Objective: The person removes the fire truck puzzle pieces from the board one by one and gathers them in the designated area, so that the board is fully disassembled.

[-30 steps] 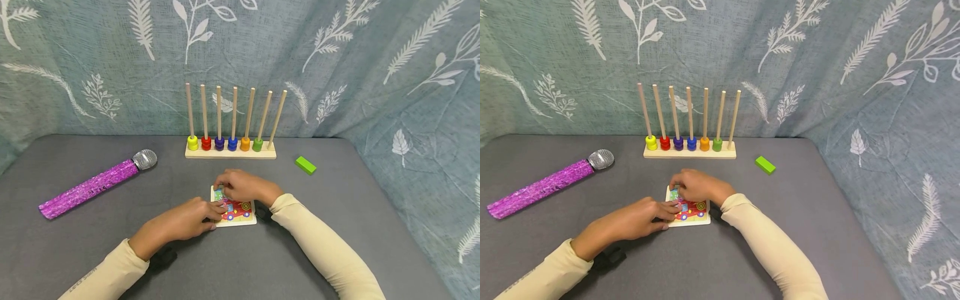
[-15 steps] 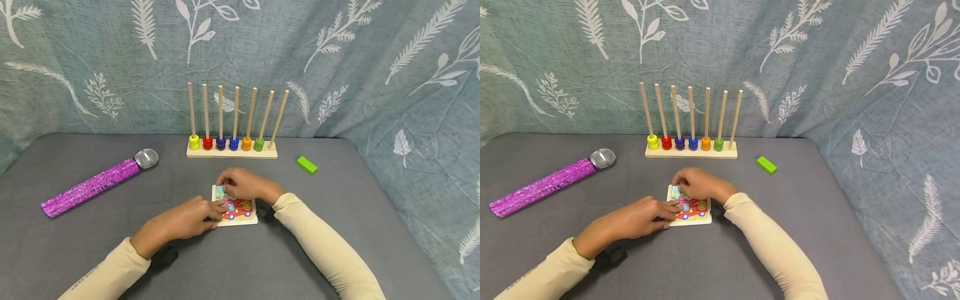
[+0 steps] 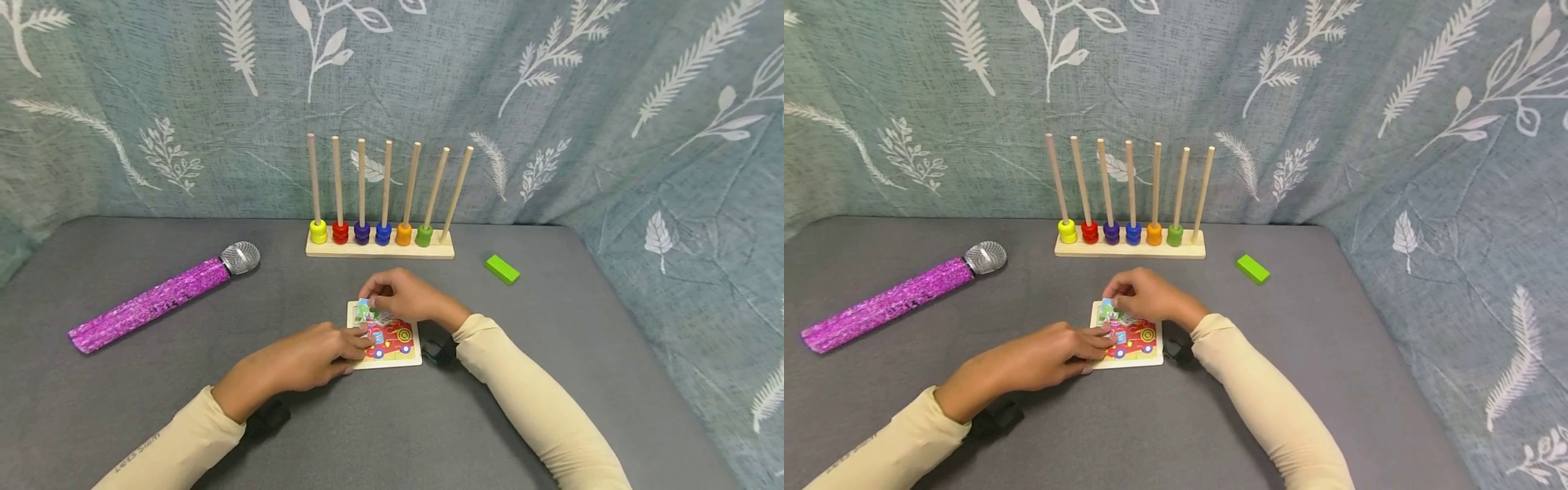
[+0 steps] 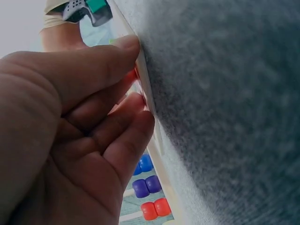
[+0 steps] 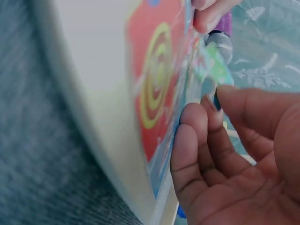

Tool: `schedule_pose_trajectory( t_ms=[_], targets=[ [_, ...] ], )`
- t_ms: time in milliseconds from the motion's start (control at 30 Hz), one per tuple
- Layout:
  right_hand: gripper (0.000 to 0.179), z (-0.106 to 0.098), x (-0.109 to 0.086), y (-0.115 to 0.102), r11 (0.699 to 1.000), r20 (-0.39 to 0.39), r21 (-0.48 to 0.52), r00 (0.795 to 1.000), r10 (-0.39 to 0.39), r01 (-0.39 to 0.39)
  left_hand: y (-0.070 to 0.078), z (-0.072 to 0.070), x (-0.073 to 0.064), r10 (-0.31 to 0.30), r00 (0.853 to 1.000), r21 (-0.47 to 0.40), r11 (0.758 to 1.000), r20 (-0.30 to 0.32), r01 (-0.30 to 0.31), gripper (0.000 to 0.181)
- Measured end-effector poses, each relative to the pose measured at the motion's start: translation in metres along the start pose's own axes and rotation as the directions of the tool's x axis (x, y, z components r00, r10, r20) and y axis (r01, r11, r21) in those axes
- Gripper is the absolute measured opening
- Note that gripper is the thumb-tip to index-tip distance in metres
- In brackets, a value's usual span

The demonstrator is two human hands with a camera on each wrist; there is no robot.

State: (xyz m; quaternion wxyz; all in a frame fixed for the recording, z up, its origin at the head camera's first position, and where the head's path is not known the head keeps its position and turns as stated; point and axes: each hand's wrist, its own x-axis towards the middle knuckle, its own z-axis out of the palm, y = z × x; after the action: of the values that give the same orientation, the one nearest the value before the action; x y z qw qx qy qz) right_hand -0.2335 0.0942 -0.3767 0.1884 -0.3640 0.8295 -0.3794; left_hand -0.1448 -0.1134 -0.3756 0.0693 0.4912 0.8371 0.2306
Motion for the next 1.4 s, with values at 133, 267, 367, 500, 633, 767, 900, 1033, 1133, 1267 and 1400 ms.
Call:
schedule_pose_trajectory(
  t_ms=[133, 267, 367, 500, 633, 767, 900, 1033, 1133, 1267, 1400],
  targets=[
    [0.02, -0.003, -0.002, 0.003, 0.995, -0.038, 0.097, 0.999, 0.022, -0.018, -0.002, -0.001, -0.001, 0.012, 1.0, -0.002, 1.0, 0.005, -0.012, 0.012],
    [0.021, -0.007, -0.005, 0.004, 0.992, -0.054, 0.123, 0.997, 0.047, -0.04, -0.002, -0.001, -0.002, -0.029, 0.999, -0.016, 0.999, 0.02, 0.03, 0.025],
    [0.022, -0.013, -0.009, 0.004, 0.99, -0.056, 0.129, 0.997, 0.056, -0.048, -0.002, -0.002, -0.002, -0.061, 0.998, -0.035, 0.997, 0.033, 0.063, 0.028],
    [0.023, -0.021, -0.015, 0.006, 0.991, -0.063, 0.119, 0.996, 0.067, -0.059, -0.003, -0.002, -0.002, -0.063, 0.997, -0.065, 0.996, 0.035, 0.065, 0.028],
    [0.025, -0.028, -0.02, 0.01, 0.992, -0.082, 0.101, 0.994, 0.078, -0.07, -0.004, -0.001, -0.001, -0.071, 0.997, -0.09, 0.993, 0.041, 0.075, 0.028],
    [0.025, -0.035, -0.029, 0.013, 0.993, -0.103, 0.081, 0.99, 0.096, -0.088, -0.005, -0.001, 0.001, -0.08, 0.995, -0.075, 0.994, 0.051, 0.084, 0.027],
    [0.025, -0.041, -0.038, 0.019, 0.991, -0.113, 0.087, 0.987, 0.115, -0.106, -0.004, -0.002, 0.002, -0.079, 0.995, -0.057, 0.995, 0.056, 0.082, 0.026],
    [0.026, -0.047, -0.045, 0.026, 0.987, -0.124, 0.107, 0.983, 0.134, -0.121, -0.002, -0.003, 0.005, -0.081, 0.996, -0.081, 0.993, 0.036, 0.083, 0.021],
    [0.026, -0.053, -0.048, 0.029, 0.984, -0.117, 0.097, 0.98, 0.161, -0.15, 0.0, -0.004, 0.007, -0.089, 0.996, -0.118, 0.989, 0.03, 0.092, 0.02],
    [0.025, -0.059, -0.052, 0.029, 0.977, -0.102, 0.078, 0.973, 0.205, -0.198, 0.002, -0.003, 0.01, -0.055, 0.996, -0.089, 0.994, 0.065, 0.061, 0.024],
    [0.025, -0.063, -0.055, 0.031, 0.975, -0.092, 0.067, 0.972, 0.216, -0.211, 0.003, -0.001, 0.01, -0.023, 0.993, -0.019, 1.0, 0.112, 0.026, 0.033]
  ],
)
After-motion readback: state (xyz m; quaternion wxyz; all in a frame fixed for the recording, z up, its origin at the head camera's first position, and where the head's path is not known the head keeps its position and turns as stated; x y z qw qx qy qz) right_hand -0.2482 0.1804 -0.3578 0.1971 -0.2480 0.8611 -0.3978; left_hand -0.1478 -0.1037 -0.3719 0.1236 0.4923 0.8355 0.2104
